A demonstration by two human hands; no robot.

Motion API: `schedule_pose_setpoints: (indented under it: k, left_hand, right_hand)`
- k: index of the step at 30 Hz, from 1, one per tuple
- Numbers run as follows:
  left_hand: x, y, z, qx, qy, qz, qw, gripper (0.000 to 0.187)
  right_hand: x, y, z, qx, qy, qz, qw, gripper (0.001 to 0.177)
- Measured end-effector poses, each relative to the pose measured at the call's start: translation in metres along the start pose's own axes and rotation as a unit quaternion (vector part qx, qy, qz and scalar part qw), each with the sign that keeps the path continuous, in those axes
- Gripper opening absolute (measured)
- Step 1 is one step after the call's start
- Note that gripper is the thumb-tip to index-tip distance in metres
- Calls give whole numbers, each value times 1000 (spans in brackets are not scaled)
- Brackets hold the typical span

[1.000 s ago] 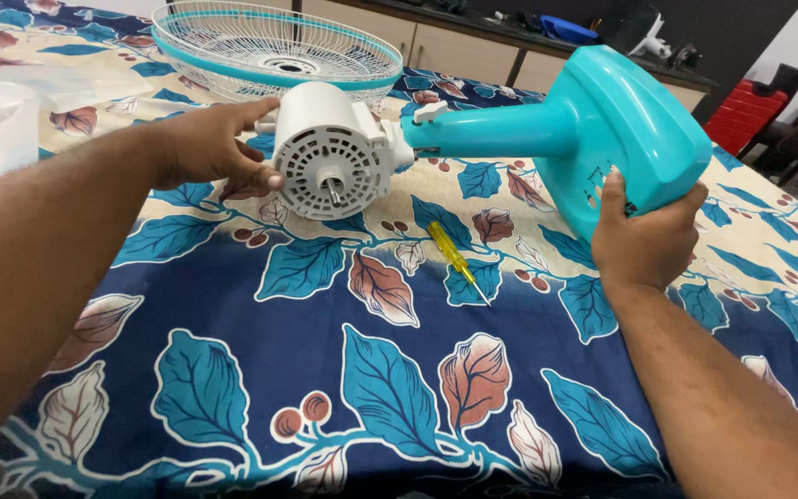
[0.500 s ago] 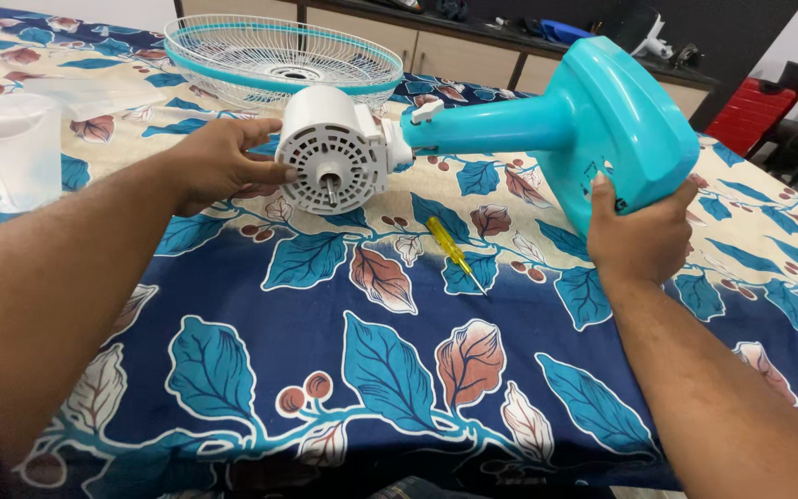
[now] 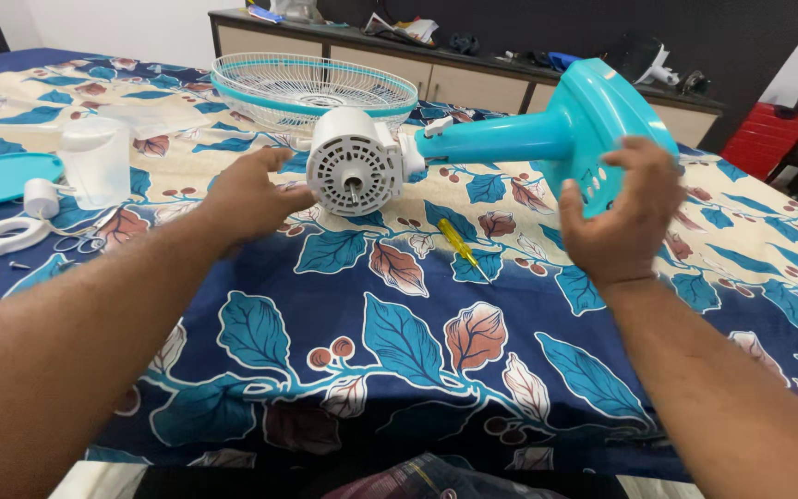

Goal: The person assembles a small electric fan by attaching the motor housing to the fan base and securing it with screws. They use a screwdriver to tighten the screws and ensure the components are properly aligned.

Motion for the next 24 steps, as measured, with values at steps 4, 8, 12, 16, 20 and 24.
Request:
schedule_pose_setpoints:
  k: [4,8,12,16,20,24]
  left_hand:
    - [-15,-28,-6,41,-12,13,999,59]
    - [-35,-61,-6,-8,30,111,993,51]
    - [-47,-103,7,-13,131,114,985,47]
    - [-49,-110,9,-12,156,138,978,39]
    - [-44,-107,3,22,100,99,990,41]
    - [-34,-100,-10,3,55,56,997,41]
  right_hand:
    - [50,23,16,177,252,144,941,18]
    - [105,39,34,263,324,216,882,29]
    - [155,38,61,297,375,182,859,32]
    - [184,18,76,324,359,112,868,27]
    - [177,11,77,366,356,219,832,30]
    - [173,13,76,364,369,287,806,32]
Point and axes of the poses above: each hand's wrist, its own y-axis towards the middle knuckle, its own z-axis out of the palm, x = y × z, the point moved 1 cm from there along y, towards the middle knuckle, and after that the axes turned 15 degrees about y, right-handed, at the moved point
